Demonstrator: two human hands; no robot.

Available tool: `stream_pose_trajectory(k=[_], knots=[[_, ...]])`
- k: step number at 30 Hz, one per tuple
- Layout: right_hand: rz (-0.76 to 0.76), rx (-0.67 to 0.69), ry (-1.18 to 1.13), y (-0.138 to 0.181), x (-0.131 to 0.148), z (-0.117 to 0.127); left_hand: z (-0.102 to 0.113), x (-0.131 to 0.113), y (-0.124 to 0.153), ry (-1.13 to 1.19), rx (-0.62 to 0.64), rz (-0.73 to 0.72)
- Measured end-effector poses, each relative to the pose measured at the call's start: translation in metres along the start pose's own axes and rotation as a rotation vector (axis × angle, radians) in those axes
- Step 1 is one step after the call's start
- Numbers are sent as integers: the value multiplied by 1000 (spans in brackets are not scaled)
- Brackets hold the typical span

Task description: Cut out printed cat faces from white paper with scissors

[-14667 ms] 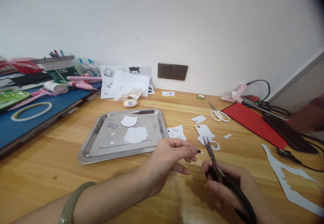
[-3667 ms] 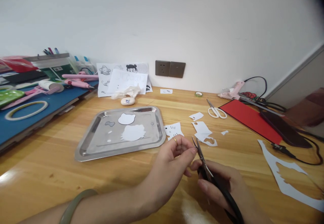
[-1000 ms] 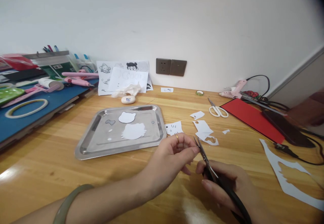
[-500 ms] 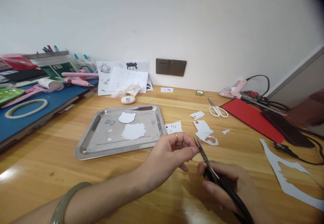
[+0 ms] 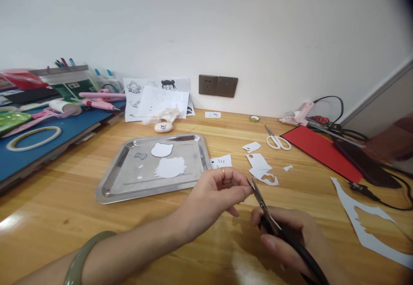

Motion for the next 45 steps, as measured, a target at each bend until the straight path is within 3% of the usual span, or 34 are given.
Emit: stream_pose_trajectory(k=[9,25,45], knots=[[26,21,65,-1,-4,0,0,-1,1,9,6,-3],[-72,31,40,1,-1,-2,0,-2,-1,19,22,-13],[-29,27,107,-1,4,-1,1,-3,-2,-9,43,-19]])
Point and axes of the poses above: each hand's wrist, its own y-axis away from the middle knuckle, its own z-axis out of the back of the hand, x = y × z, the point moved 10 cm from there along -y, towards the middle knuckle, and after that the axes turned 7 degrees about -x, right-handed, at the moved point
